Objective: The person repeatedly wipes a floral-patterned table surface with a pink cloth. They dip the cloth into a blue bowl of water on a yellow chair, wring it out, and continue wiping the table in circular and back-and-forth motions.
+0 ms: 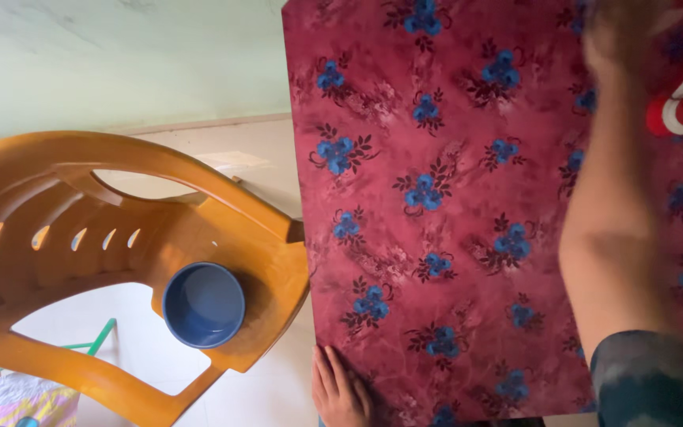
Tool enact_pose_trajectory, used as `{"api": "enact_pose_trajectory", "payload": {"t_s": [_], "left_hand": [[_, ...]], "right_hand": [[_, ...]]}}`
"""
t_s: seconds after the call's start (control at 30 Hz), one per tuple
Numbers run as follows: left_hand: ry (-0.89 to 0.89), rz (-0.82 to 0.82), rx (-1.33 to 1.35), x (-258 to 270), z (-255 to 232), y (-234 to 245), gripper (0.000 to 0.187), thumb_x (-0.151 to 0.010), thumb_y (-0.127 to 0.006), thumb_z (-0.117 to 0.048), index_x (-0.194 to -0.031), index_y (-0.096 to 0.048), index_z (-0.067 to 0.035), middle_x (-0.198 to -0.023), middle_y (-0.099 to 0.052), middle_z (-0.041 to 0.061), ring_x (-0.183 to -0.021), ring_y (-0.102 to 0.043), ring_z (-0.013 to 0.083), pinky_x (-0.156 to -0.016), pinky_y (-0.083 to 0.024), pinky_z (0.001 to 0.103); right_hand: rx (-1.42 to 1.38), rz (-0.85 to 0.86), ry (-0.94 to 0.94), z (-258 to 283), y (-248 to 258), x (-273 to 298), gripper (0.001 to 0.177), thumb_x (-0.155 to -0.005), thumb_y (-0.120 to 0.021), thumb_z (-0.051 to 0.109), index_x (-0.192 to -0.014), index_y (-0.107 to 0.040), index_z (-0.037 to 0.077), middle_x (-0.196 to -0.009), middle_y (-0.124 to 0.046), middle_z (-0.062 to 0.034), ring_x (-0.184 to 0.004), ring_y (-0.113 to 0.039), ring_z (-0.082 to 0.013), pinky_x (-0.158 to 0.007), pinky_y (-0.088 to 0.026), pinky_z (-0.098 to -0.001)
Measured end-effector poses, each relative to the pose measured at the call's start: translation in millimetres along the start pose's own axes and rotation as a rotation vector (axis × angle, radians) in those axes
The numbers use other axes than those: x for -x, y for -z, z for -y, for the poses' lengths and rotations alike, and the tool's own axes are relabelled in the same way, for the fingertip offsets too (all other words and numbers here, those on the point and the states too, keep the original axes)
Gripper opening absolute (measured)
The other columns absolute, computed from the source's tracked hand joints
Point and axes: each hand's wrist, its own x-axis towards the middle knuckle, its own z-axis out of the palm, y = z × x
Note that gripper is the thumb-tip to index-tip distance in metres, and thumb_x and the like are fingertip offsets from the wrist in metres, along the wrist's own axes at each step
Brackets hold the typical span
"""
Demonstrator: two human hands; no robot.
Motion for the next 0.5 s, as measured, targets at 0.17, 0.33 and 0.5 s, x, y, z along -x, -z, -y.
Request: {"api": "enact_pose_trajectory", "payload": {"t_s": [0.17, 0.33, 0.5], "left_hand": [[-0.007, 0.025, 0.025, -2, -1, 1, 0.062, -0.087, -0.052, -0.019, -0.145, -0.051, 0.001, -0.151, -0.049, 0.025, -0.134, -0.051, 0.0425, -0.108, -0.042, 0.05], [0.012, 0.086, 0.031, -4, -5, 9, 0.062, -0.089, -0.053, -0.019, -0.148, -0.048, -0.001, -0.154, -0.045, 0.023, -0.138, -0.047, 0.0414, -0.112, -0.039, 0.049], [0.015, 0.066, 0.063, -7, -8, 12, 0.062, -0.088, -0.055, -0.02, -0.147, -0.049, -0.002, -0.153, -0.046, 0.022, -0.137, -0.048, 0.0401, -0.11, -0.039, 0.049]], "right_hand": [[-0.098, -0.039, 0.132, 142, 1, -4, 0.058, -0.113, -0.04, 0.019, -0.161, -0.022, -0.009, -0.165, -0.027, -0.0392, -0.149, -0.03, -0.0514, -0.118, -0.021, -0.0557], [-0.017, 0.23, -0.032, 279, -10, 3, 0.061, -0.114, -0.043, 0.037, -0.162, -0.024, 0.004, -0.164, -0.032, -0.0238, -0.15, -0.033, -0.0412, -0.116, -0.008, -0.071], [-0.204, 0.209, 0.099, 388, -40, -3, 0.064, -0.112, -0.043, 0.033, -0.164, -0.023, 0.002, -0.165, -0.033, -0.0234, -0.15, -0.036, -0.0393, -0.125, -0.024, -0.048]]}}
